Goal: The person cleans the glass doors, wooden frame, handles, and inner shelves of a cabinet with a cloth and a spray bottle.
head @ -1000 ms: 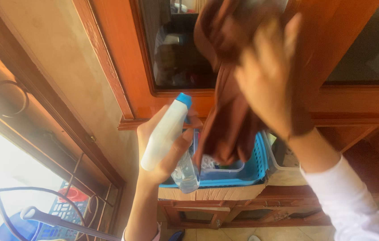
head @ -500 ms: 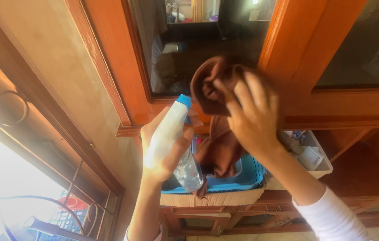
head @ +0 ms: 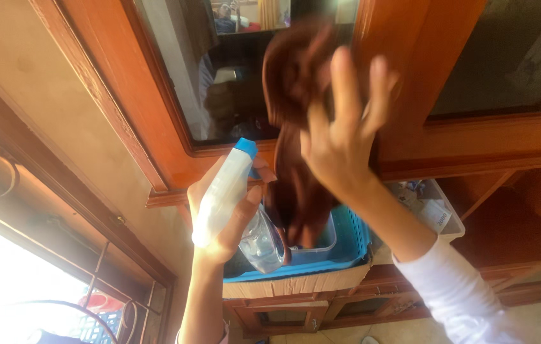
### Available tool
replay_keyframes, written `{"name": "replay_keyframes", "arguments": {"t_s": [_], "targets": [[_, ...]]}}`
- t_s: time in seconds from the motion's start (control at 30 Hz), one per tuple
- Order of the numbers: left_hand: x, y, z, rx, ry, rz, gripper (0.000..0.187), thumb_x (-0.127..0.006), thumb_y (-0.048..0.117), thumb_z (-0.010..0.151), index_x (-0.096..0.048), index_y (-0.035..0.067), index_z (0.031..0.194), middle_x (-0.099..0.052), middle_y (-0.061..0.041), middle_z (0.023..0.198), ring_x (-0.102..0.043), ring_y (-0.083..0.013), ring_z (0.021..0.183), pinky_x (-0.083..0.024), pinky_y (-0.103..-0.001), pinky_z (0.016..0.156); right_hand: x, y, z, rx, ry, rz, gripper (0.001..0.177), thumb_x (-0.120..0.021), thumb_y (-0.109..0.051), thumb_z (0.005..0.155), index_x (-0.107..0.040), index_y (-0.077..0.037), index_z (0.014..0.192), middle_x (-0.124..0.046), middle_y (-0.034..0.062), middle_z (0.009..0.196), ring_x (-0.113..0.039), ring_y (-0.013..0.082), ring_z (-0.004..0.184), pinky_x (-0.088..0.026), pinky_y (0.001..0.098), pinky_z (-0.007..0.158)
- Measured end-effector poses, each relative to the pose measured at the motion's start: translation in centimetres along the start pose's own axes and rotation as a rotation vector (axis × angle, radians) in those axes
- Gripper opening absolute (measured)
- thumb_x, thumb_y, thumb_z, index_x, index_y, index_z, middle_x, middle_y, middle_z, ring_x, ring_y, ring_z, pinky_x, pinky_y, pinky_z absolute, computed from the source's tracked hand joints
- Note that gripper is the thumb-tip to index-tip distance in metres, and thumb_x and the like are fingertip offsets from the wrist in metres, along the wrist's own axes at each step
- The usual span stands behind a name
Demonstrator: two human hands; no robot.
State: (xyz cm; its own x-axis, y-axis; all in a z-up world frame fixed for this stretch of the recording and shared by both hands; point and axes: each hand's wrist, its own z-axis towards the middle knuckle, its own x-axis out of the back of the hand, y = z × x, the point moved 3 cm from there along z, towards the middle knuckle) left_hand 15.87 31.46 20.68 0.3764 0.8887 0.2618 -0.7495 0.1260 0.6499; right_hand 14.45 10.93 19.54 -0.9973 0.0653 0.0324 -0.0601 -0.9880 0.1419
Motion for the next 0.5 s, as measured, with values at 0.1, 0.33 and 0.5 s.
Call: {"name": "replay_keyframes", "arguments": {"t_s": [0.1, 0.33, 0.5], "targets": [[0.3, 0.2, -0.1, -0.030, -0.009, 0.021, 0.043, -0.066, 0.020, 0.088, -0.066, -0.005, 0.123, -0.072, -0.010, 0.106, -0.065, -0.0158, 0.090, -0.054, -0.028, 0.082, 0.5, -1.4, -1.6, -0.064, -0.333, 0.144, 0.029, -0.066, 0.008, 0.094, -0.067, 0.015, 0.123, -0.047, 0.0189, 0.161, -0.041, 0.0405, 0.154, -0.035, 0.0587, 0.127], [1.5, 0.2, -1.0, -0.059, 0.031, 0.086, 0.050, -0.067, 0.029, 0.091, -0.065, -0.005, 0.127, -0.072, -0.011, 0.107, -0.064, -0.0162, 0.091, -0.053, -0.029, 0.084, -1.2, 3.5, 5.9, 0.015, -0.067, -0.072, 0.011, -0.068, -0.001, 0.092, -0.061, 0.003, 0.098, -0.056, 0.0199, 0.148, -0.048, 0.0482, 0.137, -0.025, 0.0713, 0.108], [1.4, -0.1, -0.8, -0.052, 0.037, 0.055, 0.052, -0.068, 0.032, 0.093, -0.064, -0.005, 0.129, -0.074, -0.010, 0.107, -0.068, -0.0155, 0.093, -0.054, -0.029, 0.084, -3.9, 1.8, 6.1, -0.049, -0.182, 0.216, 0.027, -0.064, -0.002, 0.105, -0.061, 0.006, 0.131, -0.051, 0.0245, 0.152, -0.048, 0.0437, 0.141, -0.032, 0.0572, 0.121]]}}
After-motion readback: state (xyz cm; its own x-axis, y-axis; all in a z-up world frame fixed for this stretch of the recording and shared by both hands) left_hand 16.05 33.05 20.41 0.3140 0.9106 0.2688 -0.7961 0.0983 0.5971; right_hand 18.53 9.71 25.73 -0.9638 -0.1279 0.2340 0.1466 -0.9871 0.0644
